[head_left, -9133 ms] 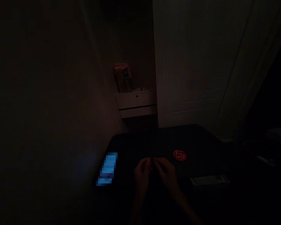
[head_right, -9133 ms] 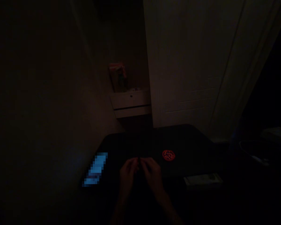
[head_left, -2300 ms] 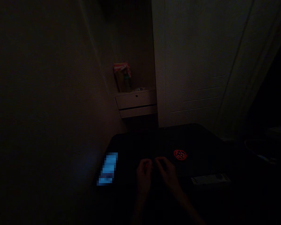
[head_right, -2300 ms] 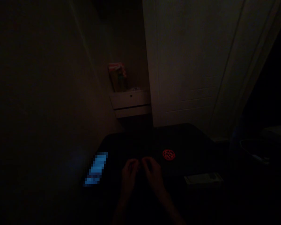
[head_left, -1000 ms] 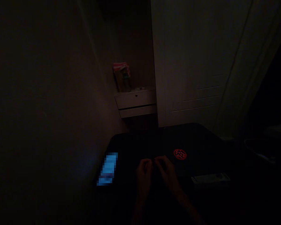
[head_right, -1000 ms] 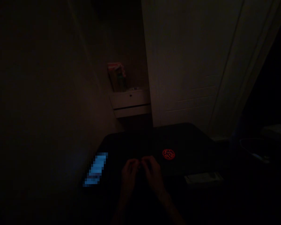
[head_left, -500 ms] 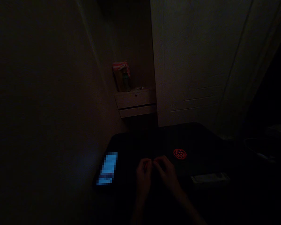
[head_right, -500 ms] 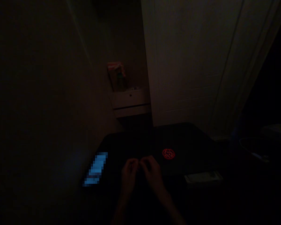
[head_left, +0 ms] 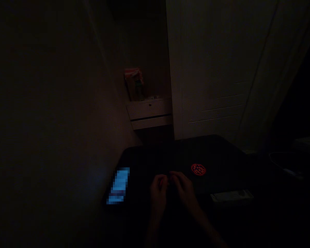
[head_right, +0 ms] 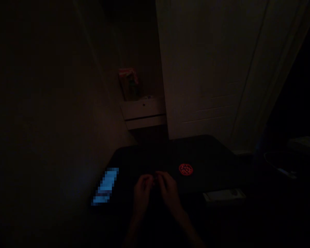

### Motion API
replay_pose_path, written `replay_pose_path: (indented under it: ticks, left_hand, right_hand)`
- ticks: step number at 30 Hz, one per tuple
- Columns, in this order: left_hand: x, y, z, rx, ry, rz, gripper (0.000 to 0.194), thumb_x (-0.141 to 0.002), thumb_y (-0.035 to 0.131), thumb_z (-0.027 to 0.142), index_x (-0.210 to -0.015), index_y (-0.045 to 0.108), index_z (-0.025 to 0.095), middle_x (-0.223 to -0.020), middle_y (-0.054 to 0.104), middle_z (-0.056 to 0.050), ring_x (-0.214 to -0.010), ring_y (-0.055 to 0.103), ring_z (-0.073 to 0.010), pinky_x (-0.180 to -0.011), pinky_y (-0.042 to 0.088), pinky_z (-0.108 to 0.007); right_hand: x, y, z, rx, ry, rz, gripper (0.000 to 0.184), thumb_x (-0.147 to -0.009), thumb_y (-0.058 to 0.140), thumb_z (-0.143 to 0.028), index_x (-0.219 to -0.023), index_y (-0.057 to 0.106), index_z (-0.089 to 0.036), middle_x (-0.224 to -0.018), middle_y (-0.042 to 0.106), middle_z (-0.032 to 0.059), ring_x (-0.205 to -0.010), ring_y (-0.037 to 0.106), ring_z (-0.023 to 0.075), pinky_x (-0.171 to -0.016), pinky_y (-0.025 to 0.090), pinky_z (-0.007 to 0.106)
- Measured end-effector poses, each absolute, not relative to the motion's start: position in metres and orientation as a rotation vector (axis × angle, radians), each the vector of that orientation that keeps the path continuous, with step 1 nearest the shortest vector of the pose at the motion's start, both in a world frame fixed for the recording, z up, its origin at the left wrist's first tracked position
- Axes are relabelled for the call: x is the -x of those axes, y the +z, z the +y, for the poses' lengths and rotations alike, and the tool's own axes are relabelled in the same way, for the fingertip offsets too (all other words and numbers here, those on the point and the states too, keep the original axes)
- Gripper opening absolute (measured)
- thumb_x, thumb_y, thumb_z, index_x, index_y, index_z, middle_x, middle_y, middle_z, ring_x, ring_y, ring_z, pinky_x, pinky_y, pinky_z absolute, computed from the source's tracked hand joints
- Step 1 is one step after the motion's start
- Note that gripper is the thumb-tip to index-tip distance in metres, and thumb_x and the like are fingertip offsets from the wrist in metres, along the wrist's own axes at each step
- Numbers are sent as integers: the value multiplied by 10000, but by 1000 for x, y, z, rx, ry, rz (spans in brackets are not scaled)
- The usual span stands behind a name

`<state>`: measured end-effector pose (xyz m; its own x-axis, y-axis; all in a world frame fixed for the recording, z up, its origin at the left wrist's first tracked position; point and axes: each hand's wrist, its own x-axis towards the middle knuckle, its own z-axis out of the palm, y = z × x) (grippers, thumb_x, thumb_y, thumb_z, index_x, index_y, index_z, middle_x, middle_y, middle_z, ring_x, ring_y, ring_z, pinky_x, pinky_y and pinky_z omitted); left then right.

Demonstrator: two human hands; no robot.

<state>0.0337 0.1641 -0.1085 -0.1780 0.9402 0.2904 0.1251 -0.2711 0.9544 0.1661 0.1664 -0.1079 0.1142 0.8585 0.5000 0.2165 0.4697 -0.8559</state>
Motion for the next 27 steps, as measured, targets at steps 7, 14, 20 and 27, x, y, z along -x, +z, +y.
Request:
replay_pose_path:
  ticks: [7, 14, 20, 27]
  left_hand:
    - [-33, -111, 165, -1391, 1508, 1295, 289, -911, 643, 459, -960, 707, 182, -864, 730, -60, -785, 684, -198, -736, 530, -292]
    - [-34, -105, 162, -1402, 1521, 1313, 298, -899, 652, 476, -941, 718, 189, -877, 734, -58, -811, 688, -207, -761, 532, -300]
    - [-34, -105, 162, -1404, 1537, 1320, 281, -895, 664, 465, -928, 721, 192, -871, 735, -55, -806, 688, -205, -750, 532, -292]
    - [-34, -106, 162, -1404, 1528, 1296, 291, -909, 649, 468, -927, 714, 185, -828, 726, -48, -766, 686, -193, -725, 532, -284]
  right_hand:
    - [-166, -107, 167, 1041, 640, -1381, 354, -998, 532, -487, -995, 752, -210, -942, 779, 86, -853, 731, 235, -771, 574, 320]
    - [-166, -104, 164, 1063, 626, -1386, 351, -950, 609, -538, -837, 688, -215, -794, 738, 42, -736, 689, 206, -695, 544, 288]
    - [-164, -108, 167, 1071, 611, -1359, 302, -903, 681, -508, -848, 665, -211, -755, 700, 27, -680, 652, 190, -632, 523, 276]
    - [-166, -108, 167, 1006, 616, -1404, 225, -983, 570, -372, -1034, 735, -227, -1020, 765, 79, -960, 722, 243, -863, 559, 346]
